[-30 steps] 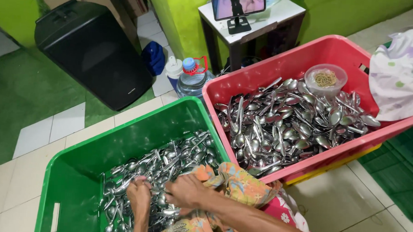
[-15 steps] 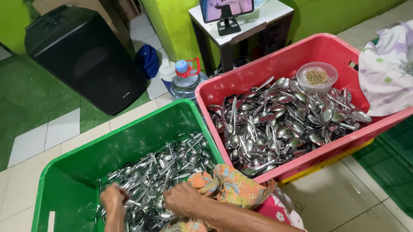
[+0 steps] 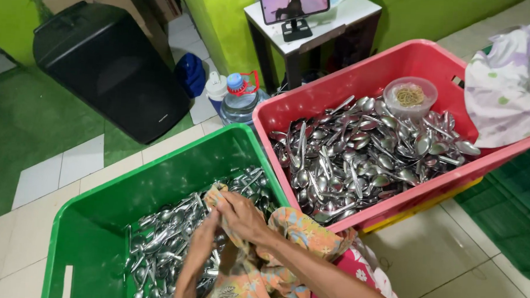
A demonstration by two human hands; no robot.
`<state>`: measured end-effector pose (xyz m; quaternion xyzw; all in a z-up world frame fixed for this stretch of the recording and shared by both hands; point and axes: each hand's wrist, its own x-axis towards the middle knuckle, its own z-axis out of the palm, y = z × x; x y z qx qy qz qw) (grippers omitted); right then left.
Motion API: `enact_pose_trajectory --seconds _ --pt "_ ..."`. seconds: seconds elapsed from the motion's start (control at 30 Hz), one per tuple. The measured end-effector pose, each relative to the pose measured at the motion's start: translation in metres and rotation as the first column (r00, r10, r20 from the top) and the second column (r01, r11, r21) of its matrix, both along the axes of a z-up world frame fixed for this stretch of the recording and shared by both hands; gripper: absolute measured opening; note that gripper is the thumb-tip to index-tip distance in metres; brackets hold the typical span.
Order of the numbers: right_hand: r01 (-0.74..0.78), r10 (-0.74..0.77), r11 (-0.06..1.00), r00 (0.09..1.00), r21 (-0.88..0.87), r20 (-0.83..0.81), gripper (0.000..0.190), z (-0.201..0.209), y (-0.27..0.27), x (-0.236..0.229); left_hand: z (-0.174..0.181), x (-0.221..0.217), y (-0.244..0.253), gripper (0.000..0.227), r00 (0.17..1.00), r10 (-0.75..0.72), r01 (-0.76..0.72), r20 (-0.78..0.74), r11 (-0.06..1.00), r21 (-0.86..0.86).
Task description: Wipe individual spoons with a cloth and transfer them from a green bin to a pink bin.
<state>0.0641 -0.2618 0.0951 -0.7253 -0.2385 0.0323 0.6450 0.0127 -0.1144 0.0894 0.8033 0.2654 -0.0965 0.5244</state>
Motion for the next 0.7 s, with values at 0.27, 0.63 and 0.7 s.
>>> enact_pose_trajectory --seconds 0.27,0.63,0.7 --pt "-0.149 0.208 0.968 0.927 0.203 -0.312 0.056 -0.035 -0.008 0.033 -0.002 -0.012 0.010 0.053 0.961 -0.044 -0.011 0.273 0.981 0.196" --pt "-0.179 0.393 0.881 0.791 0.438 -0.468 0.021 -0.033 -0.016 0.036 0.030 -0.017 0.025 0.044 0.896 0.327 -0.300 0.299 0.944 -0.134" --pt "-0.027 0.544 0.736 0.618 0.677 -0.567 0.019 -0.010 -0.025 0.028 0.038 -0.019 0.013 0.043 0.908 0.338 -0.281 0.246 0.929 -0.239"
